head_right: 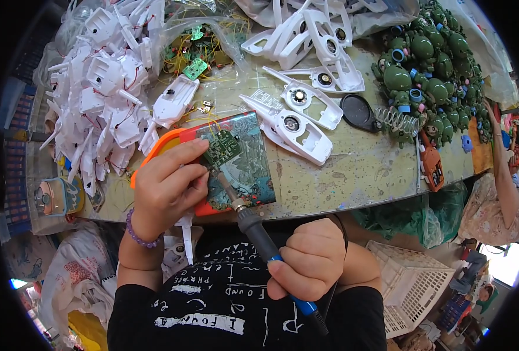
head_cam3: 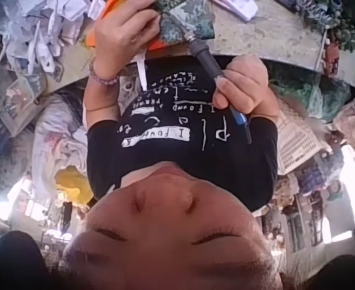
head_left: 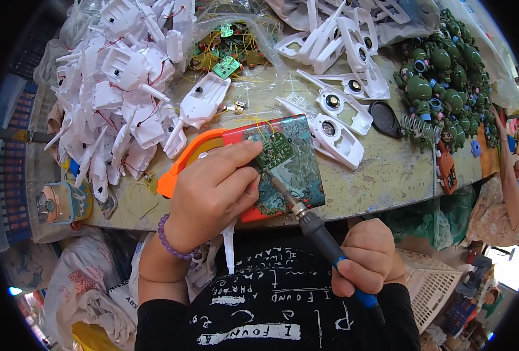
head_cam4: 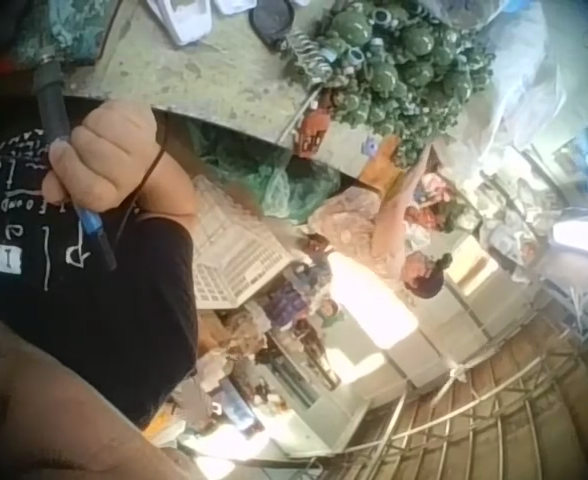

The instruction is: Soldering electronic components onto a circuit board and mounting it into a plastic toy shell.

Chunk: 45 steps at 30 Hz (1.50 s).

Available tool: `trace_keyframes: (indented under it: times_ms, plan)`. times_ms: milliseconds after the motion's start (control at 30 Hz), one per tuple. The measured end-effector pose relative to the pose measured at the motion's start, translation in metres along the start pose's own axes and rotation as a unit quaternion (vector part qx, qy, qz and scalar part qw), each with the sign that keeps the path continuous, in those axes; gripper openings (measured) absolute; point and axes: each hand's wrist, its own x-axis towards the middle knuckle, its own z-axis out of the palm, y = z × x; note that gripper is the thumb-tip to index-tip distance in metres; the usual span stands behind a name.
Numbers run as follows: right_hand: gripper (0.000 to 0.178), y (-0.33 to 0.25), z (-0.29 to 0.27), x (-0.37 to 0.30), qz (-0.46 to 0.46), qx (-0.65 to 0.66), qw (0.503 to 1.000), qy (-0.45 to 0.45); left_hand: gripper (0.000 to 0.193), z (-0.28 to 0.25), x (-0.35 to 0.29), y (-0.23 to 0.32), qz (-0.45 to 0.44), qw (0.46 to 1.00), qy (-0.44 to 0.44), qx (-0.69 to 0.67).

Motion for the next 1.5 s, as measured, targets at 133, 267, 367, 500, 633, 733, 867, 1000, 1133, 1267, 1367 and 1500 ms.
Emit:
trace_keyframes:
  times_ms: [133, 267, 367, 500, 633, 733, 867, 1000, 1133, 1267, 1367, 1500]
  plan:
    - [0.032, -0.001, -0.003, 0.002, 0.014, 0.010, 0.999, -0.034, 0.018, 0.000, 0.000, 0.001, 0.000, 1.000, 0.000, 0.004]
    - [0.031, -0.001, -0.003, 0.002, 0.015, 0.007, 0.999, -0.039, 0.014, 0.000, 0.004, 0.002, 0.005, 1.000, 0.010, 0.011]
    - [0.030, -0.001, -0.003, 0.001, 0.017, 0.015, 0.999, -0.045, 0.014, 0.000, 0.003, 0.003, 0.004, 1.000, 0.008, 0.012]
    - [0.029, 0.000, -0.001, -0.004, 0.007, 0.011, 0.999, -0.040, 0.015, 0.000, 0.004, 0.004, 0.000, 1.000, 0.004, 0.010]
    - [0.029, 0.001, 0.000, -0.009, 0.004, 0.014, 0.999, -0.035, 0.015, 0.000, 0.005, 0.005, -0.002, 1.000, 0.003, 0.014]
    - [0.029, 0.001, 0.000, -0.011, -0.005, 0.015, 0.999, -0.036, 0.015, -0.001, 0.005, 0.006, -0.003, 1.000, 0.002, 0.018]
    - [0.029, 0.000, 0.000, -0.011, -0.007, 0.017, 0.999, -0.041, 0.015, -0.001, 0.005, 0.007, -0.002, 1.000, 0.001, 0.027]
    - [0.030, -0.001, -0.001, -0.014, -0.010, 0.016, 0.999, -0.032, 0.015, -0.001, 0.005, 0.007, -0.005, 1.000, -0.001, 0.029]
    - [0.031, -0.001, -0.005, -0.014, -0.006, 0.011, 0.999, -0.031, 0.014, -0.002, 0.005, 0.008, -0.005, 0.999, -0.002, 0.033]
    - [0.032, -0.003, -0.006, -0.015, 0.002, -0.009, 1.000, -0.019, 0.014, -0.002, 0.005, 0.008, -0.005, 0.999, -0.004, 0.035]
    - [0.033, -0.004, -0.010, -0.015, 0.014, -0.026, 0.999, -0.018, 0.014, -0.003, 0.005, 0.009, -0.008, 0.999, -0.003, 0.034]
    - [0.034, -0.005, -0.010, -0.017, 0.024, -0.036, 0.999, 0.006, 0.019, -0.007, 0.002, 0.007, -0.039, 0.999, -0.029, -0.019]
